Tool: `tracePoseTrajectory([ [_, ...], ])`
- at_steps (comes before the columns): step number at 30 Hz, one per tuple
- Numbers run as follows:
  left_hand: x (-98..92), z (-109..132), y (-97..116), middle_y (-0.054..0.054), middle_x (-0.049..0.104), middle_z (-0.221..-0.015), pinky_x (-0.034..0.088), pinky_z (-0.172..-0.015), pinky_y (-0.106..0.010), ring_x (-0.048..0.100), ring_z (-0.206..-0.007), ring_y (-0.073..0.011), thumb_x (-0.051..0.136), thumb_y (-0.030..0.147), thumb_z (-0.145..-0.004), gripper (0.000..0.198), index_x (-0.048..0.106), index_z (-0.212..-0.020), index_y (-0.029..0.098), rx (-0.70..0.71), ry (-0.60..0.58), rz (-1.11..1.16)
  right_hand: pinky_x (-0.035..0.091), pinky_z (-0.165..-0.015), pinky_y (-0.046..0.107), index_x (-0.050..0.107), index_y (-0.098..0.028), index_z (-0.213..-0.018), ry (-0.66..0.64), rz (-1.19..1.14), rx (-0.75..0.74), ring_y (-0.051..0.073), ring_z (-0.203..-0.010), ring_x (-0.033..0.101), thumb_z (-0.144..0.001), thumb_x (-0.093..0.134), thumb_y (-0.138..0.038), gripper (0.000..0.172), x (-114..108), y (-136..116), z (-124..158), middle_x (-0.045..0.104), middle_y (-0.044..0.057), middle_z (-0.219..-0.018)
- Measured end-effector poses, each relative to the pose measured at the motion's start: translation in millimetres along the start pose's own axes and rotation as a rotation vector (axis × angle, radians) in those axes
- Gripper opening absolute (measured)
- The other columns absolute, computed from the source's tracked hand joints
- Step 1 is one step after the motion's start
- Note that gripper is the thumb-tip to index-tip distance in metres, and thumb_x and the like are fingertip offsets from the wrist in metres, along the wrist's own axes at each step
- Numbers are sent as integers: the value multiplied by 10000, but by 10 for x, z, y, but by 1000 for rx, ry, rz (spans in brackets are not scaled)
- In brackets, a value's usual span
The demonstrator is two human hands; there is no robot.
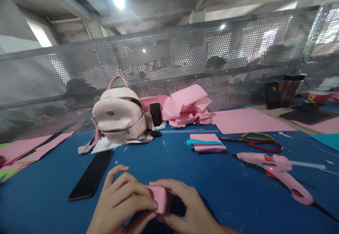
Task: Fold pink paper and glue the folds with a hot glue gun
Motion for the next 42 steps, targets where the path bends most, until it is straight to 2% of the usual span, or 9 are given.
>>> tracePoseTrajectory([
  [6, 0, 19, 52, 85, 717, -721, 321, -942, -387, 573, -657, -136, 737, 196, -829, 95, 697, -812, 281, -29, -1, 2, 538, -956, 328, 666, -286, -1208, -16, 32, -9, 231, -1059, 690, -798, 778, -350, 430, 21, 42, 13, 733, 44, -1159],
  [12, 12, -4, 53, 84, 704, -689, 327, -911, -382, 555, -621, -130, 682, 196, -845, 107, 686, -763, 266, -12, 48, 25, 536, -947, 315, 653, -315, -1224, -33, 10, -39, 218, -1055, 688, -808, 768, -353, 433, 26, 63, 11, 728, 24, -1165],
  [24, 8, -15, 39, 90, 698, -682, 331, -911, -384, 557, -625, -130, 671, 129, -770, 143, 668, -744, 269, -42, 24, 1, 542, -941, 333, 638, -301, -1239, -30, 14, -66, 229, -1070, 682, -848, 724, -405, 414, 32, 76, 32, 719, 53, -1185],
  [30, 0, -10, 31, 101, 695, -659, 340, -915, -387, 559, -607, -128, 673, 158, -786, 129, 662, -727, 273, -8, 44, -2, 527, -963, 328, 625, -321, -1257, -66, 30, -54, 217, -1074, 675, -843, 743, -357, 432, 45, 71, 11, 710, 37, -1189],
  [37, -18, -27, 70, 80, 694, -714, 336, -933, -386, 592, -645, -125, 686, 156, -802, 103, 658, -759, 246, -51, -41, 25, 520, -956, 309, 609, -340, -1260, -84, 19, -50, 200, -1061, 670, -847, 744, -346, 435, 37, 54, 23, 705, 14, -1177],
  [42, -31, -21, 100, 82, 690, -712, 338, -916, -384, 582, -645, -127, 702, 153, -812, 117, 676, -772, 260, -29, -59, 6, 516, -946, 285, 595, -379, -1264, -74, 27, -87, 182, -1061, 670, -844, 750, -327, 450, 27, 32, 5, 705, -14, -1182],
])
Point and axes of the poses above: each hand's wrist, its own z-axis away from the middle knuckle, its own x-axis out of the palm, y = z × x, the point moved 3 cm from there along -z, towards the middle knuckle
